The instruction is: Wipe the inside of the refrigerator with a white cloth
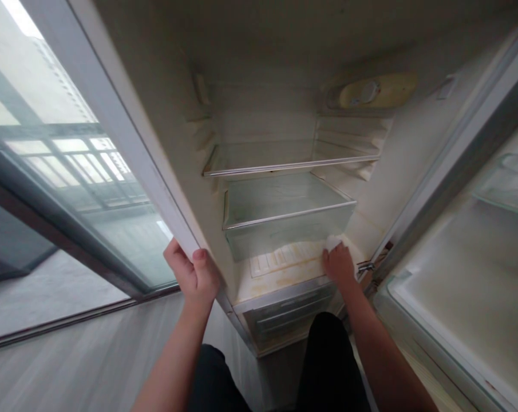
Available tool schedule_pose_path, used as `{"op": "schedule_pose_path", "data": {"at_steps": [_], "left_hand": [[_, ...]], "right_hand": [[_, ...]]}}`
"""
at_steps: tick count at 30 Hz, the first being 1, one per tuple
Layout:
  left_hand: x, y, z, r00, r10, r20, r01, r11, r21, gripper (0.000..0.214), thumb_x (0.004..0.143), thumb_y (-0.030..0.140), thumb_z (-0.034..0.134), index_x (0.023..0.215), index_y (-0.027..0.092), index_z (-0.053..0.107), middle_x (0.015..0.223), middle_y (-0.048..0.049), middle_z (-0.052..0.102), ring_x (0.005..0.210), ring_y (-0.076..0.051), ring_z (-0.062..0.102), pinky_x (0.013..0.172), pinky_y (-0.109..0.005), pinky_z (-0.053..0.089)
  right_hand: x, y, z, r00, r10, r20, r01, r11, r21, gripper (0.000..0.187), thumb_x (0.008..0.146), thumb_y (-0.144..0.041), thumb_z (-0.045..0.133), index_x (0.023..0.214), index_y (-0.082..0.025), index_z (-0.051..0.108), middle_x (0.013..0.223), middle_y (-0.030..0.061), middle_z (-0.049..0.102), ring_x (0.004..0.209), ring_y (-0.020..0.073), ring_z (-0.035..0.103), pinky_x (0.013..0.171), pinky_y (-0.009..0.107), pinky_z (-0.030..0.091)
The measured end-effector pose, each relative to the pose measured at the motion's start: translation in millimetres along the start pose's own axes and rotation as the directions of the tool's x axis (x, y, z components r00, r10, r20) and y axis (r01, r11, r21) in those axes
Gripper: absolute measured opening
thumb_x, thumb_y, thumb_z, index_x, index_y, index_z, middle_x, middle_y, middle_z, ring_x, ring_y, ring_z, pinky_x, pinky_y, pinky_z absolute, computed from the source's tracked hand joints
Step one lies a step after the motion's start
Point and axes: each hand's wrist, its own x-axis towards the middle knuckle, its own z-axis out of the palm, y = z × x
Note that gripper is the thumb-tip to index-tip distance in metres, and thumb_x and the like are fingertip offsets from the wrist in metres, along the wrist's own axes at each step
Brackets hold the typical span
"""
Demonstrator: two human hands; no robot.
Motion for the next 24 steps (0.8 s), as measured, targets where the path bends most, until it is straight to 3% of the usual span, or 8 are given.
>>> {"op": "schedule_pose_path", "data": {"at_steps": [2, 4, 8, 10, 13, 19, 22, 24], "left_hand": [[1.0, 0.9, 0.5, 1.000, -0.003, -0.006, 0.003, 1.000, 0.008, 0.058, 0.093, 0.065, 0.043, 0.126, 0.017, 0.049, 0.115, -0.0089, 0.052, 0.109, -0.025, 0.053, 0.099, -0.041, 0.041], [1.6, 1.7, 1.0, 1.000, -0.001, -0.009, 0.001, 1.000, 0.013, 0.059, 0.093, 0.066, 0.043, 0.125, 0.016, 0.049, 0.114, -0.0087, 0.052, 0.109, -0.025, 0.053, 0.098, -0.040, 0.042], [1.6, 2.6, 1.5, 1.000, 0.011, -0.016, -0.011, 1.000, -0.007, 0.058, 0.094, 0.064, 0.043, 0.125, 0.016, 0.050, 0.113, -0.0085, 0.053, 0.106, -0.024, 0.054, 0.096, -0.039, 0.042], [1.2, 2.6, 1.5, 1.000, 0.010, -0.018, -0.010, 1.000, -0.013, 0.057, 0.095, 0.063, 0.043, 0.125, 0.016, 0.050, 0.114, -0.0088, 0.053, 0.105, -0.023, 0.054, 0.096, -0.039, 0.043], [0.5, 2.3, 1.6, 1.000, 0.019, -0.011, -0.020, 1.000, -0.008, 0.057, 0.095, 0.062, 0.043, 0.127, 0.015, 0.050, 0.117, -0.0102, 0.054, 0.108, -0.024, 0.055, 0.096, -0.039, 0.043], [0.7, 7.2, 2.5, 0.999, -0.040, 0.004, 0.040, 0.999, -0.030, 0.065, 0.093, 0.069, 0.040, 0.129, 0.015, 0.048, 0.121, -0.0119, 0.054, 0.114, -0.025, 0.055, 0.100, -0.040, 0.043], [0.9, 10.3, 2.0, 0.999, -0.030, 0.023, 0.031, 0.999, -0.036, 0.064, 0.095, 0.067, 0.039, 0.130, 0.014, 0.047, 0.123, -0.0130, 0.054, 0.115, -0.025, 0.055, 0.102, -0.040, 0.042], [0.6, 10.7, 1.4, 0.999, -0.019, 0.037, 0.020, 0.999, -0.045, 0.060, 0.097, 0.063, 0.039, 0.132, 0.014, 0.046, 0.125, -0.0134, 0.053, 0.115, -0.025, 0.055, 0.102, -0.039, 0.041]], "right_hand": [[11.4, 19.9, -2.7, 0.993, 0.115, 0.025, -0.112, 0.989, -0.100, 0.048, 0.098, -0.026, 0.033, 0.109, 0.003, 0.070, 0.121, 0.0305, 0.063, 0.127, 0.0385, 0.050, 0.109, 0.052, 0.034], [17.6, 21.7, -4.8, 0.986, 0.160, 0.051, -0.151, 0.978, -0.143, 0.049, 0.098, -0.026, 0.031, 0.109, 0.002, 0.070, 0.124, 0.0302, 0.062, 0.128, 0.0383, 0.049, 0.109, 0.052, 0.033], [12.2, -14.6, -6.1, 0.983, 0.167, 0.082, -0.151, 0.974, -0.171, 0.052, 0.100, -0.027, 0.028, 0.119, 0.002, 0.067, 0.134, 0.0331, 0.054, 0.138, 0.0421, 0.039, 0.109, 0.060, 0.029], [-0.5, -41.3, -5.9, 0.990, 0.101, 0.101, -0.086, 0.986, -0.142, 0.055, 0.100, -0.031, 0.030, 0.121, 0.005, 0.066, 0.138, 0.0351, 0.050, 0.142, 0.0443, 0.033, 0.111, 0.062, 0.026], [-30.5, -84.8, -6.5, 0.983, -0.110, 0.149, 0.112, 0.994, -0.005, 0.055, 0.100, -0.034, 0.033, 0.117, 0.005, 0.068, 0.144, 0.0329, 0.045, 0.147, 0.0437, 0.023, 0.117, 0.059, 0.019], [-85.8, -186.0, -15.2, 0.835, -0.530, 0.147, 0.457, 0.817, 0.352, 0.051, 0.097, -0.035, 0.040, 0.121, 0.001, 0.067, 0.150, 0.0264, 0.041, 0.151, 0.0356, 0.014, 0.123, 0.052, 0.013], [-89.0, -214.8, -13.6, 0.838, -0.534, 0.118, 0.418, 0.764, 0.492, 0.056, 0.089, -0.027, 0.048, 0.133, 0.007, 0.056, 0.148, 0.0281, 0.043, 0.151, 0.0325, 0.016, 0.124, 0.047, 0.015], [-83.7, -216.6, -8.1, 0.847, -0.525, 0.086, 0.344, 0.664, 0.664, 0.054, 0.089, -0.024, 0.045, 0.136, 0.001, 0.055, 0.147, 0.0229, 0.047, 0.149, 0.0284, 0.025, 0.123, 0.043, 0.019]]}}
